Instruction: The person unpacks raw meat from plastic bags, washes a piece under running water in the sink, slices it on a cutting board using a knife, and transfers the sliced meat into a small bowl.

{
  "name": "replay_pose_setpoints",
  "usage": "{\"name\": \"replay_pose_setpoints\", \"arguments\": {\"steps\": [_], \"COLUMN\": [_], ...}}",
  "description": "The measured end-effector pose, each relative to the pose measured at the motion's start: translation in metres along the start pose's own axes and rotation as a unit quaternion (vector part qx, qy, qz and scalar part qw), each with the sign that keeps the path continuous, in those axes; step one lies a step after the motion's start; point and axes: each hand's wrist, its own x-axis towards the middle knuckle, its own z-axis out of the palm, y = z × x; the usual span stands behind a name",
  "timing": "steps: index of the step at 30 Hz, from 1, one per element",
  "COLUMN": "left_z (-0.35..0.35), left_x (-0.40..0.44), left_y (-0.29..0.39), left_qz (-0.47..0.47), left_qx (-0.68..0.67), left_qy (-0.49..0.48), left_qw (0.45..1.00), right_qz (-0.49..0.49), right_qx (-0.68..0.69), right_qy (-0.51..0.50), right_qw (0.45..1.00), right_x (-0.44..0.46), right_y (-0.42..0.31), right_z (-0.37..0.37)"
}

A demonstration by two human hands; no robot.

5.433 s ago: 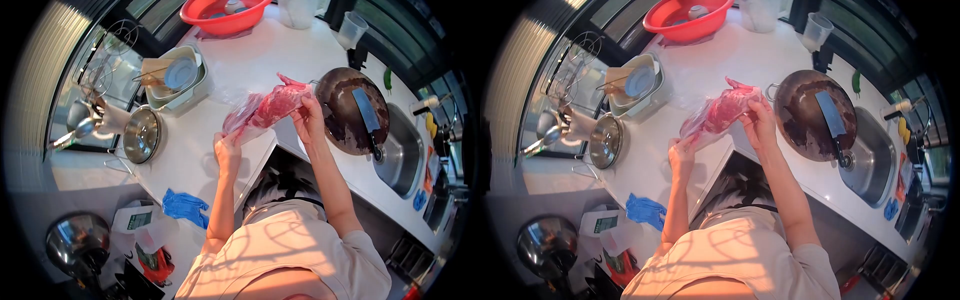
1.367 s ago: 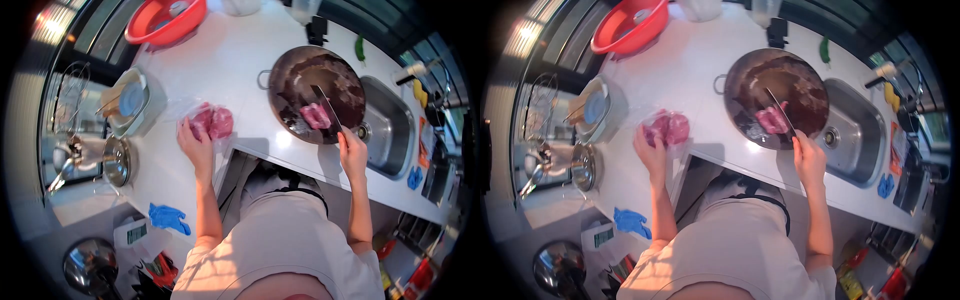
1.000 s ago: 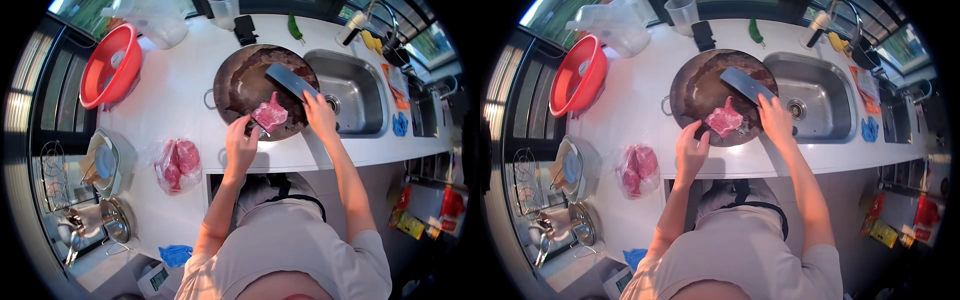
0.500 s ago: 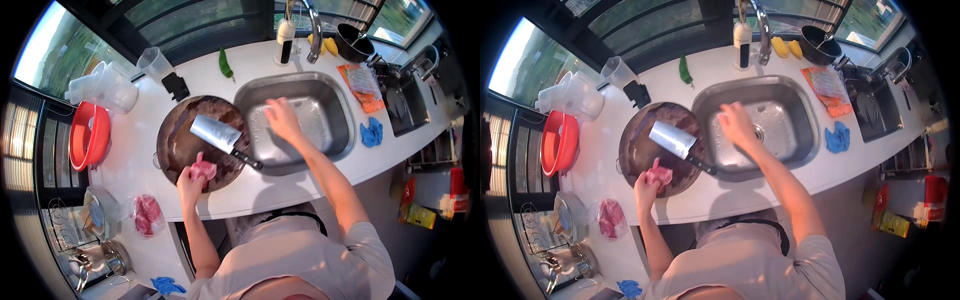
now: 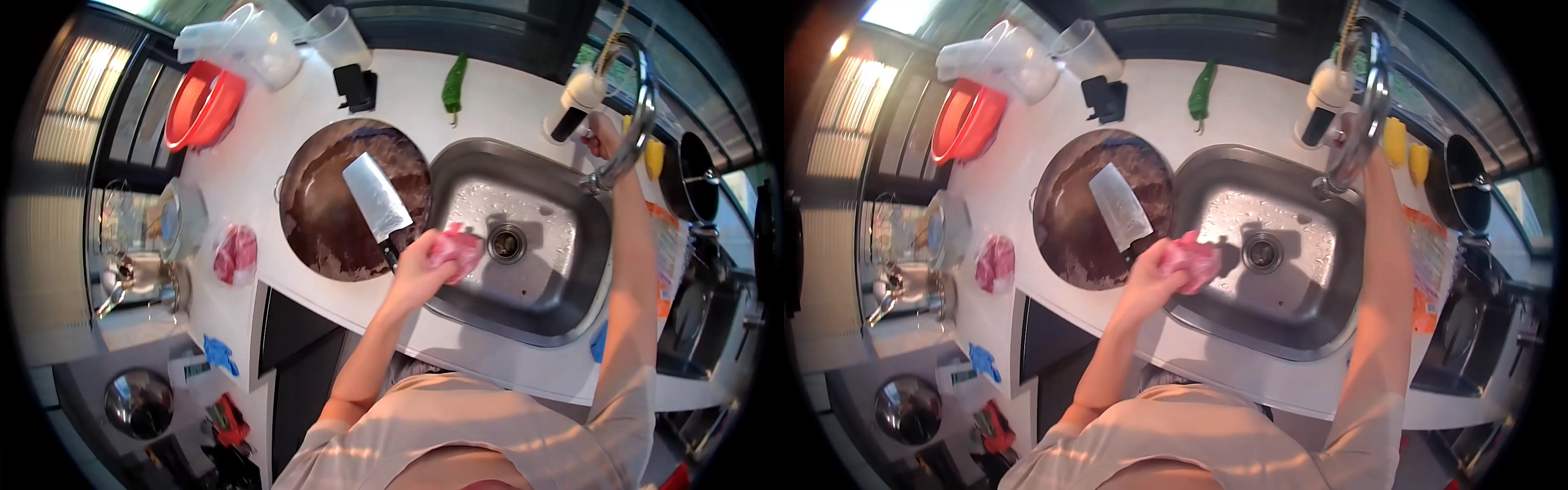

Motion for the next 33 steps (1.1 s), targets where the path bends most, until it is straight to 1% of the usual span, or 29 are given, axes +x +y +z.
{"name": "replay_pose_setpoints", "arguments": {"steps": [1,3,5,6,7,9,11,13,14,16,18,19,20,21,22,25,26,27,28,29,30,31,32,33], "left_z": [0.02,0.052,0.078,0.086,0.092,0.107,0.127,0.136,0.137,0.146,0.151,0.154,0.157,0.159,0.161,0.159,0.157,0.155,0.153,0.148,0.142,0.136,0.13,0.128], "left_x": [0.014,0.037,0.058,0.066,0.074,0.088,0.102,0.11,0.113,0.124,0.129,0.131,0.133,0.133,0.133,0.126,0.12,0.108,0.102,0.1,0.098,0.096,0.094,0.099], "left_y": [-0.014,-0.015,-0.014,-0.014,-0.014,-0.017,-0.028,-0.022,-0.016,-0.019,-0.023,-0.027,-0.035,-0.04,-0.045,-0.079,-0.084,-0.08,-0.077,-0.08,-0.076,-0.071,-0.068,-0.072], "left_qz": [-0.017,-0.089,-0.083,-0.079,-0.104,-0.152,-0.148,-0.129,-0.133,-0.149,-0.138,-0.134,-0.141,-0.14,-0.138,-0.114,-0.106,-0.098,-0.086,-0.09,-0.088,-0.087,-0.088,-0.077], "left_qx": [-0.116,-0.2,-0.248,-0.274,-0.306,-0.365,-0.391,-0.396,-0.409,-0.378,-0.424,-0.448,-0.454,-0.451,-0.447,-0.397,-0.385,-0.376,-0.369,-0.362,-0.358,-0.354,-0.351,-0.389], "left_qy": [-0.035,-0.055,-0.08,-0.094,-0.105,-0.14,-0.146,-0.167,-0.205,-0.199,-0.191,-0.183,-0.165,-0.154,-0.144,-0.151,-0.149,-0.143,-0.139,-0.128,-0.116,-0.103,-0.087,-0.087], "left_qw": [0.992,0.974,0.962,0.954,0.94,0.908,0.896,0.894,0.879,0.892,0.875,0.865,0.864,0.868,0.872,0.898,0.905,0.91,0.915,0.919,0.922,0.926,0.928,0.914], "right_qz": [-0.064,-0.217,-0.315,-0.358,-0.432,-0.563,-0.48,-0.439,-0.476,-0.553,-0.487,-0.443,-0.385,-0.414,-0.431,-0.383,-0.26,-0.13,-0.002,0.038,0.046,0.053,0.062,0.01], "right_qx": [-0.04,-0.114,-0.163,-0.139,-0.159,-0.205,-0.163,-0.096,-0.087,-0.202,-0.172,-0.066,0.043,-0.117,-0.274,-0.259,-0.248,-0.231,-0.21,-0.128,-0.025,0.078,0.178,0.288], "right_qy": [0.009,0.088,0.109,0.132,0.159,0.23,0.17,0.123,0.128,0.228,0.25,0.169,0.083,0.115,0.142,0.108,0.038,-0.034,-0.104,-0.193,-0.156,-0.118,-0.081,-0.173], "right_qw": [0.997,0.965,0.929,0.914,0.874,0.767,0.845,0.885,0.866,0.776,0.819,0.878,0.918,0.896,0.848,0.88,0.932,0.964,0.972,0.972,0.986,0.989,0.979,0.942], "right_x": [-0.035,-0.03,-0.036,-0.039,-0.035,-0.027,-0.048,-0.057,-0.066,-0.089,-0.135,-0.156,-0.176,-0.19,-0.199,-0.198,-0.193,-0.186,-0.174,-0.127,-0.132,-0.142,-0.15,-0.152], "right_y": [-0.011,0.004,0.007,0.01,0.02,0.038,0.036,0.037,0.033,0.051,0.094,0.115,0.134,0.145,0.151,0.146,0.139,0.128,0.114,0.149,0.146,0.146,0.144,0.146], "right_z": [0.016,0.026,0.029,0.037,0.037,0.037,0.04,0.038,0.044,0.054,0.079,0.097,0.115,0.127,0.136,0.152,0.154,0.156,0.155,0.161,0.161,0.161,0.162,0.162]}}
